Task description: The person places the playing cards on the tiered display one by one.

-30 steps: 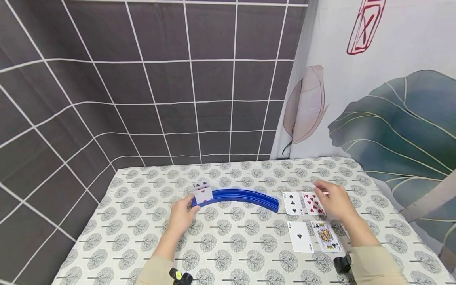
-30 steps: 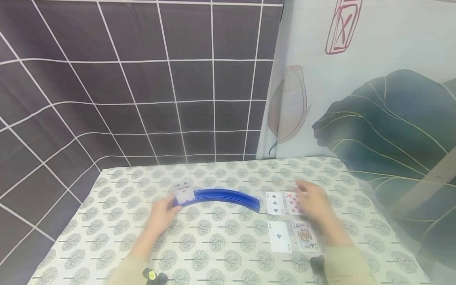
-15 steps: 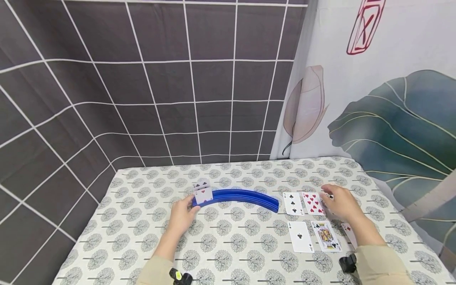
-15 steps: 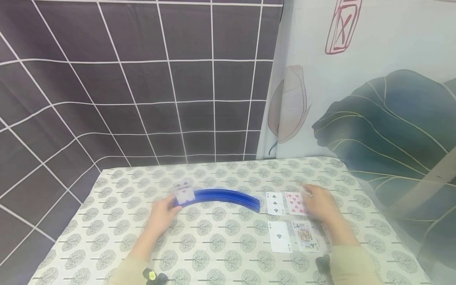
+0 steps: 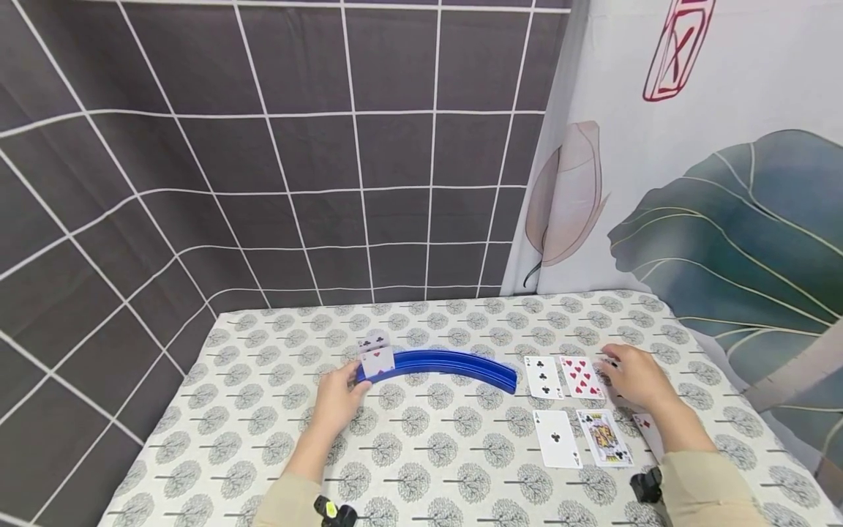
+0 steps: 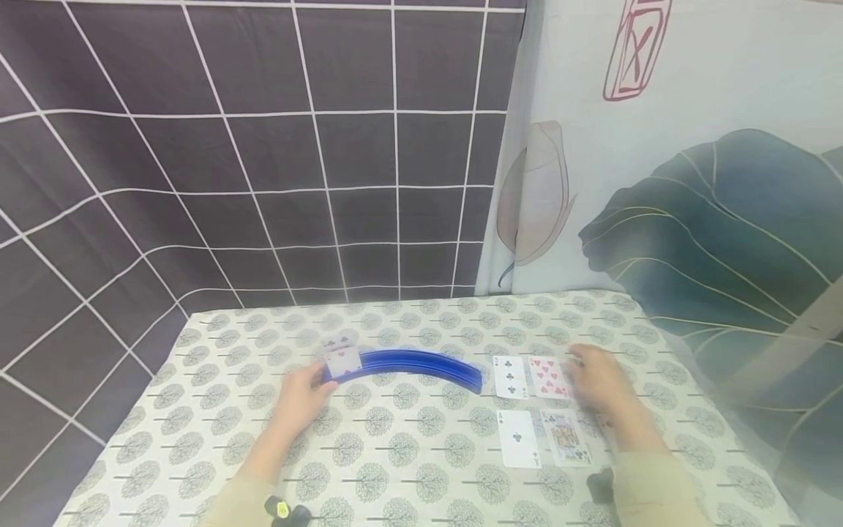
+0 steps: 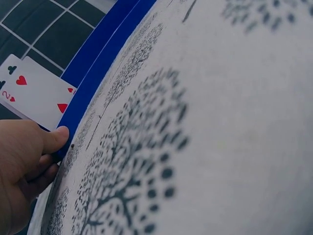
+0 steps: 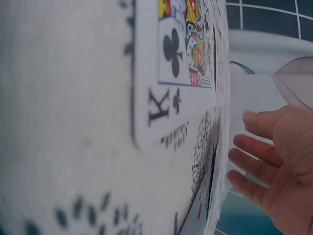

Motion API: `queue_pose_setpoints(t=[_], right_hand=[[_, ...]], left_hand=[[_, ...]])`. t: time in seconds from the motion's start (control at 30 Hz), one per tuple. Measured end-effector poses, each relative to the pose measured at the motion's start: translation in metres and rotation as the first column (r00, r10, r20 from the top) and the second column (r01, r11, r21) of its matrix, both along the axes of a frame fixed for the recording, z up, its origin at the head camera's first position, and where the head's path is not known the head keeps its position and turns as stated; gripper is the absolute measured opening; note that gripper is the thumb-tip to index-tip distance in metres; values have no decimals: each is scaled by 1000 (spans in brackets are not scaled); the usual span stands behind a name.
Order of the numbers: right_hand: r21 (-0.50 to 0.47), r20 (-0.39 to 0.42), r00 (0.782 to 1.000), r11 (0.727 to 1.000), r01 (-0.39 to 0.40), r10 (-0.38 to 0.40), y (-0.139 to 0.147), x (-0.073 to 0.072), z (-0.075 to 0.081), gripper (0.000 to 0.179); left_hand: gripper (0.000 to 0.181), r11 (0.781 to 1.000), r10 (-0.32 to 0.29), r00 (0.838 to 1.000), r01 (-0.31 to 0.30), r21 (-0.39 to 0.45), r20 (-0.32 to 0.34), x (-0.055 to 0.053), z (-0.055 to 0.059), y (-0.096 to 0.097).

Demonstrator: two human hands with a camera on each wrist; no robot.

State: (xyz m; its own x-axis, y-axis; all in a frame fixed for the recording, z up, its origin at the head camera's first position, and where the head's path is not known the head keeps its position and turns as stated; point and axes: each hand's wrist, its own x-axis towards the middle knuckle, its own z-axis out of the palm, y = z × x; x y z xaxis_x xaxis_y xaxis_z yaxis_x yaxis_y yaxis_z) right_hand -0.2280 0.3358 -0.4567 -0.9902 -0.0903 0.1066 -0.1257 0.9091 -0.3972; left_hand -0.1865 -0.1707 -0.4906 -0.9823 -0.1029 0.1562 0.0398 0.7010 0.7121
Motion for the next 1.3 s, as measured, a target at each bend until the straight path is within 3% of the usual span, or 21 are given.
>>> queue_pose_setpoints(t=[0.27,0.67,0.9,1.3], right_hand=[[44,14,1000,999,-18,17,7,0,-6,39],[45,85,996,999,-2,-2,10,3,-4,40],[64,101,994,997,-47,41,16,0,-6,43],[88,205,978,995,-56,37,22,-4,-1,56]], left_hand=[[55,1000,6,1000,-6,8,14,2,-3,-1],[55,1000,-6,1000,6,9,-6,2,-4,-1],[55,1000,-12,1000,12,17,-4,0,-3,-1],[55,1000,-8,1000,8,13,-1,-2,-1,-1]])
